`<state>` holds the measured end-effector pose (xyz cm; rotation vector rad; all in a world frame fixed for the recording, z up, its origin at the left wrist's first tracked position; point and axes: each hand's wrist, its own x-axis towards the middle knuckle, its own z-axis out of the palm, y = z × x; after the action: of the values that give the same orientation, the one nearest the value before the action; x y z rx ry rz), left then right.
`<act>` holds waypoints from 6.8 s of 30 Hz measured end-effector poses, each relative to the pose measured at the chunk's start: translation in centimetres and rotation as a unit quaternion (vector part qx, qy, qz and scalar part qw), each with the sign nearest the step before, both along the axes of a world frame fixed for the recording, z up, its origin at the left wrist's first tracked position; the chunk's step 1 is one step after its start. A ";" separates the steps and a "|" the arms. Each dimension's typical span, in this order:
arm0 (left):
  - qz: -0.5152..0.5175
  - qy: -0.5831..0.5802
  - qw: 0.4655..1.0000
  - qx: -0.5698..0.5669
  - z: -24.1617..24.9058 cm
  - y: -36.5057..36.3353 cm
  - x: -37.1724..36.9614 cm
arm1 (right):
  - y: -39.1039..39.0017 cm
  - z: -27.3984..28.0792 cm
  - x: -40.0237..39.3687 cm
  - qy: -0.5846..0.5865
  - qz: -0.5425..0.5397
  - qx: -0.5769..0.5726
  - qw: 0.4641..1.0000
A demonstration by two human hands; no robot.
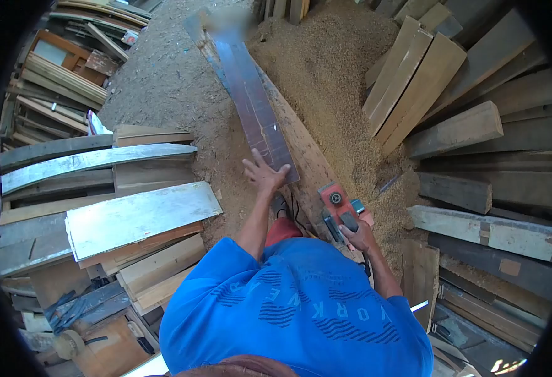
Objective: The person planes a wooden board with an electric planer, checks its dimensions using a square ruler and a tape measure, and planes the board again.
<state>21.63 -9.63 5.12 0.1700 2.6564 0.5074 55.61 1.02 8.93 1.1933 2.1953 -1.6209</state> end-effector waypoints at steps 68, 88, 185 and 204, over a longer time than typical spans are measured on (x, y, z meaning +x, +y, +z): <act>0.224 -0.521 0.627 0.534 -0.6 -19.5 4.2 | -6.3 -2.7 -28.0 0.082 0.014 -0.083 0.993; 0.140 -0.494 0.722 0.464 -8.0 -14.3 -9.7 | 0.9 2.8 -4.6 -0.079 -0.076 0.166 0.980; -0.156 -0.033 0.978 0.130 2.1 -17.1 -14.1 | -6.3 -1.9 -2.6 -0.153 -0.260 0.305 0.903; -0.202 -0.044 0.947 0.246 2.0 -14.0 -10.8 | -6.4 -2.0 -2.6 -0.154 -0.268 0.290 0.906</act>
<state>10.80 -23.61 7.07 0.8001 2.2677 0.9930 52.99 -5.37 6.96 2.1954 2.3205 -0.7878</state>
